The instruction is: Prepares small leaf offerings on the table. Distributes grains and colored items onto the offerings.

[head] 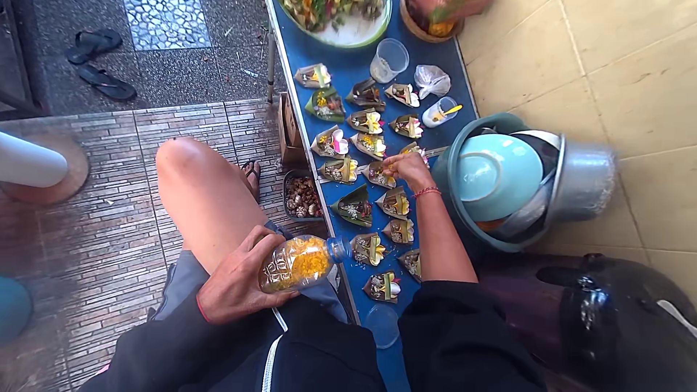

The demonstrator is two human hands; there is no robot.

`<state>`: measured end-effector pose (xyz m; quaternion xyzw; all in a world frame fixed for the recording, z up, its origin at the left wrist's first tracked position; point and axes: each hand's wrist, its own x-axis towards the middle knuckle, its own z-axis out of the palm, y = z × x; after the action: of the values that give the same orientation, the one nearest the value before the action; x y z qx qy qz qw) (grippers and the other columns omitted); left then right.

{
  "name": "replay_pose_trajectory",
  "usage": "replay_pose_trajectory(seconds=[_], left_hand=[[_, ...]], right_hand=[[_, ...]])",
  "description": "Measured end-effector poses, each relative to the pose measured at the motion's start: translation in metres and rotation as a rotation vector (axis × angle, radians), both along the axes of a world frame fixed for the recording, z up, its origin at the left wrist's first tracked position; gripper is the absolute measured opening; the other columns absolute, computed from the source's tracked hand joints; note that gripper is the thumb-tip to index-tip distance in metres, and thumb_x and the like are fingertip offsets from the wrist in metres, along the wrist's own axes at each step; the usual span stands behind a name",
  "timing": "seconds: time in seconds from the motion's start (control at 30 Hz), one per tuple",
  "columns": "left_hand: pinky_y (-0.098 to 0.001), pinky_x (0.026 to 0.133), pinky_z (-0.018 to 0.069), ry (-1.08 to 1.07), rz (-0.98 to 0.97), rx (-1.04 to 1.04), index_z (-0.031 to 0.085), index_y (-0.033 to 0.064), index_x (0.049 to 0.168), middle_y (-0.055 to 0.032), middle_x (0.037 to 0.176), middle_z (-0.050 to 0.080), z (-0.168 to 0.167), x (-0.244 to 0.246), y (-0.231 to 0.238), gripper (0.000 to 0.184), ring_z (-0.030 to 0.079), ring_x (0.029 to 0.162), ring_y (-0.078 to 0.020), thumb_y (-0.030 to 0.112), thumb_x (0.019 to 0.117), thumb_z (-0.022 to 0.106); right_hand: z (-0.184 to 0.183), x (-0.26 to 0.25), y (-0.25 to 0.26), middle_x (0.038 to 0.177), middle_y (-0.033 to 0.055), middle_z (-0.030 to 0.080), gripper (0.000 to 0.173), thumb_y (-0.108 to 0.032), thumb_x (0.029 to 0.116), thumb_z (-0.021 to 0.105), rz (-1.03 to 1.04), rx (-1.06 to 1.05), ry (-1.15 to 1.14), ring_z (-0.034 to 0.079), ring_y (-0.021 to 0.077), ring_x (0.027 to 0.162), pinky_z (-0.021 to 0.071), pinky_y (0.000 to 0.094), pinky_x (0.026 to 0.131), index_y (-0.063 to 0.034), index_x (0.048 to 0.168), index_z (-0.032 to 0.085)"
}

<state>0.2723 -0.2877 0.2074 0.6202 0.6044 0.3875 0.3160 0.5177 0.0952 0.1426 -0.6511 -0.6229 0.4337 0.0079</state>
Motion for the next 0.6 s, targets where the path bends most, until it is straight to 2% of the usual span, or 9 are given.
replay_pose_trajectory(seconds=[0.17, 0.27, 0.4, 0.6], left_hand=[[-0.0314, 0.083, 0.0558, 0.004, -0.014, -0.005, 0.064, 0.0019, 0.122, -0.0173, 0.116, 0.062, -0.0005, 0.0006, 0.0001, 0.076, 0.064, 0.100, -0.0189, 0.058, 0.0731, 0.079], [-0.0311, 0.084, 0.0556, 0.006, -0.018, -0.006, 0.064, 0.0018, 0.122, -0.0171, 0.116, 0.062, -0.0005, 0.0007, -0.0001, 0.076, 0.063, 0.100, -0.0189, 0.057, 0.0730, 0.079], [-0.0307, 0.083, 0.0556, 0.002, -0.020, -0.013, 0.064, 0.0017, 0.122, -0.0167, 0.116, 0.062, -0.0005, 0.0008, -0.0002, 0.076, 0.063, 0.100, -0.0184, 0.057, 0.0727, 0.079], [-0.0299, 0.083, 0.0552, 0.002, -0.025, -0.021, 0.064, 0.0022, 0.122, -0.0166, 0.116, 0.062, -0.0004, 0.0007, -0.0001, 0.075, 0.063, 0.100, -0.0180, 0.057, 0.0728, 0.079]], right_hand=[[0.0005, 0.0006, -0.0002, 0.106, 0.0165, 0.073, 0.026, 0.004, 0.0961, 0.059, 0.050, 0.039, -0.028, 0.071, 0.0167, 0.087, 0.0582, 0.0340, 0.085, 0.0023, 0.120, 0.069], [0.0002, -0.0014, -0.0007, 0.104, 0.0150, 0.073, 0.020, -0.001, 0.0956, 0.066, 0.048, 0.051, -0.036, 0.072, 0.0146, 0.085, 0.0588, 0.0320, 0.084, 0.0017, 0.115, 0.071], [0.0017, -0.0044, -0.0009, 0.106, 0.0154, 0.072, 0.021, -0.003, 0.0982, 0.062, 0.034, 0.034, -0.045, 0.071, 0.0136, 0.085, 0.0582, 0.0310, 0.085, 0.0021, 0.116, 0.070], [0.0016, -0.0038, 0.0006, 0.107, 0.0157, 0.073, 0.025, 0.003, 0.0956, 0.058, 0.071, 0.046, -0.081, 0.072, 0.0168, 0.087, 0.0587, 0.0343, 0.086, 0.0005, 0.116, 0.072]])
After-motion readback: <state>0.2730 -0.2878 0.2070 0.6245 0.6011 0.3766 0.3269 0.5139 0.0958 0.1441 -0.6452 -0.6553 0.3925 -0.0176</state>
